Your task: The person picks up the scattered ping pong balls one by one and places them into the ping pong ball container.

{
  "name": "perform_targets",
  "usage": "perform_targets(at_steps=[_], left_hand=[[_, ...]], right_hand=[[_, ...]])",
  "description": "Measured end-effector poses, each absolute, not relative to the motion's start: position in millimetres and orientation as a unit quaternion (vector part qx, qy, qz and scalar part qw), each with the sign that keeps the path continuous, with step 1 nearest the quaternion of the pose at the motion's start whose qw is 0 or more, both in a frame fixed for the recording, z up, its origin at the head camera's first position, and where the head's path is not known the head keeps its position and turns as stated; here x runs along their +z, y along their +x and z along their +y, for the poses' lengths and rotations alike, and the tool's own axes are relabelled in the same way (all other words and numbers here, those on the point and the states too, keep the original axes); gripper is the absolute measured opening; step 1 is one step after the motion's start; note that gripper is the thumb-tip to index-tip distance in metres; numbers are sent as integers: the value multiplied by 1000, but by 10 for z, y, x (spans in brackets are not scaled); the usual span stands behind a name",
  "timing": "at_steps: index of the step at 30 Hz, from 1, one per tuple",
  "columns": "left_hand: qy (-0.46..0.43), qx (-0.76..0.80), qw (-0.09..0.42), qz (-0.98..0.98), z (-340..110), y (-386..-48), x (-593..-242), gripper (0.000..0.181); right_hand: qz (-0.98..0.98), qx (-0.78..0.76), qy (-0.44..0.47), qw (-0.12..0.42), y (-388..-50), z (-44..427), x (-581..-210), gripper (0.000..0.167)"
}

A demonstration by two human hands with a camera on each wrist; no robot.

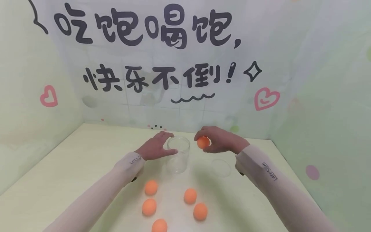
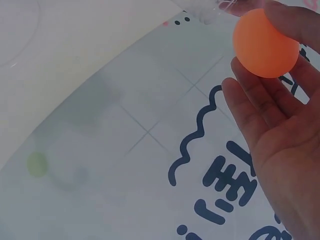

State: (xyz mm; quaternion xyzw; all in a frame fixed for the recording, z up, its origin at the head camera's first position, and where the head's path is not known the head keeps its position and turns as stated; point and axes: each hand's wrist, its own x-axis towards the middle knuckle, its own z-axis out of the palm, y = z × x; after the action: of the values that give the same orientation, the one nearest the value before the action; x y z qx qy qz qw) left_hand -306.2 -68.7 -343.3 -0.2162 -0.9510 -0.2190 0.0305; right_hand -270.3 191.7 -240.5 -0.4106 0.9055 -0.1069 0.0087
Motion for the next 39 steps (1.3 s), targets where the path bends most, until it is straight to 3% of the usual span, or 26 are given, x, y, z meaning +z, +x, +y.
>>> perform_targets(at_steps=[19,39], left_hand=[[-212,-223,24,-951,-709,-3040,-3402,68],[-198,-240,-4,-950,-697,-3033,-3395,72]], right_hand=[[923,-117,-365,22,-3029,1589,-2117,35],[924,-98,-369,33,-3188,1267,-2178,34]])
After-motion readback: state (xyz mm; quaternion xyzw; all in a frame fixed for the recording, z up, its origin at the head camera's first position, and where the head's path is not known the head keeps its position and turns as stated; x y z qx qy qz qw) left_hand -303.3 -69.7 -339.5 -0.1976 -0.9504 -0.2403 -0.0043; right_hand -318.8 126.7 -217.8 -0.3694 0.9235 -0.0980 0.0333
